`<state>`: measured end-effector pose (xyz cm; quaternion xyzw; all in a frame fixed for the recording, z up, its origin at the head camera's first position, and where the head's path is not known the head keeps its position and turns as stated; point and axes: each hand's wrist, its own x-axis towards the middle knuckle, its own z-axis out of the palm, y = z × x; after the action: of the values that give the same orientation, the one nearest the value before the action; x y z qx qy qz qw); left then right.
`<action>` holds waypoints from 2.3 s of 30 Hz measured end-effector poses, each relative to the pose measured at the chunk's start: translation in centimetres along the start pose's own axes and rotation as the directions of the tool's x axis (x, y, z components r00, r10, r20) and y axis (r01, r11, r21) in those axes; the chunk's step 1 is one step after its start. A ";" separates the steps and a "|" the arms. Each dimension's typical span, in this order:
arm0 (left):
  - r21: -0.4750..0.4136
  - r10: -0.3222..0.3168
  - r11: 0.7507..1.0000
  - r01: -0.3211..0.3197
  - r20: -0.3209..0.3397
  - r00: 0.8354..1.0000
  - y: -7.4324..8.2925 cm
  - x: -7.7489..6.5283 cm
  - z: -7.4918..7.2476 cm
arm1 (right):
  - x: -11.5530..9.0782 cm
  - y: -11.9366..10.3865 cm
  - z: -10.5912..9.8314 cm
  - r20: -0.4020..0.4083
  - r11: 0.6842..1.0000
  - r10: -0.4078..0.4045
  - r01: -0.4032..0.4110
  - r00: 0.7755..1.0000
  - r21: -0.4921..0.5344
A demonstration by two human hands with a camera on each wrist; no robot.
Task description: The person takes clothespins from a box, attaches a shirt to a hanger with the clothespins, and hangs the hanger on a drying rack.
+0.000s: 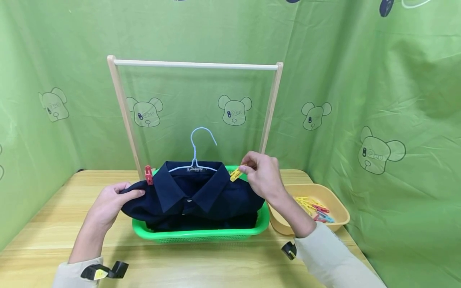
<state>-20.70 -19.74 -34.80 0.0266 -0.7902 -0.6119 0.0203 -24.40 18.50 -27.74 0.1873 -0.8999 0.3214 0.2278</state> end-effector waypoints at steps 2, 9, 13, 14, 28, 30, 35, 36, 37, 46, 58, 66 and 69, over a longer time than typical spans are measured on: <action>0.001 0.000 1.000 0.000 0.000 1.000 0.0 0.0 0.0 | 0.0 0.0 0.0 0.006 1.000 -0.002 0.002 1.000 -0.001; -0.004 0.006 1.000 -0.006 -0.001 1.000 0.1 -0.1 -0.1 | 0.0 -0.1 0.3 0.034 1.000 0.001 -0.001 0.999 -0.002; -0.001 0.005 1.000 -0.005 -0.004 1.000 0.1 -0.1 -0.1 | 0.0 -0.2 0.4 0.030 1.000 -0.010 0.010 1.000 0.006; 0.000 0.003 1.000 -0.003 -0.003 1.000 0.1 -0.1 -0.1 | 0.0 -0.2 0.4 0.027 1.000 -0.013 0.013 1.000 0.007; 0.003 0.004 1.000 -0.004 0.002 1.000 0.1 -0.1 -0.1 | 0.0 -0.4 0.8 0.027 1.000 -0.014 0.014 1.000 0.005; 0.002 0.007 1.000 -0.007 0.000 1.000 0.1 0.0 -0.1 | 0.0 -0.4 0.8 0.025 1.000 -0.016 0.016 1.000 0.005; 0.001 0.011 1.000 -0.011 -0.002 1.000 0.2 -0.1 -0.1 | 0.0 -0.5 0.8 0.023 1.000 -0.025 0.025 0.999 0.004; 0.001 0.010 1.000 -0.010 -0.001 1.000 0.2 -0.1 -0.1 | 0.1 -0.5 0.8 0.023 1.000 -0.027 0.027 0.999 0.002; 0.000 0.011 1.000 -0.011 -0.001 1.000 0.2 -0.1 -0.1 | 0.1 -0.5 0.8 0.023 1.000 -0.027 0.027 0.999 0.001; 0.003 0.013 1.000 -0.013 0.000 1.000 0.2 -0.2 -0.1 | 0.2 -0.7 0.7 0.059 1.000 0.004 -0.005 0.998 0.001; 0.001 0.013 1.000 -0.013 -0.005 1.000 0.2 -0.1 -0.1 | 0.1 -0.6 0.8 0.094 1.000 0.030 -0.031 0.995 -0.001; 0.001 0.013 1.000 -0.013 -0.011 1.000 0.3 -0.3 0.1 | -0.1 -0.5 0.7 0.106 0.999 0.041 -0.041 0.993 -0.003; 0.002 0.014 1.000 -0.014 -0.013 1.000 0.4 -0.3 0.2 | -0.1 -0.4 0.6 0.117 0.999 0.047 -0.047 0.992 -0.003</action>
<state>-20.43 -19.45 -34.48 0.0251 -0.7909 -0.6107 0.0298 -24.29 17.81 -28.05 0.1847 -0.9158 0.3149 0.1672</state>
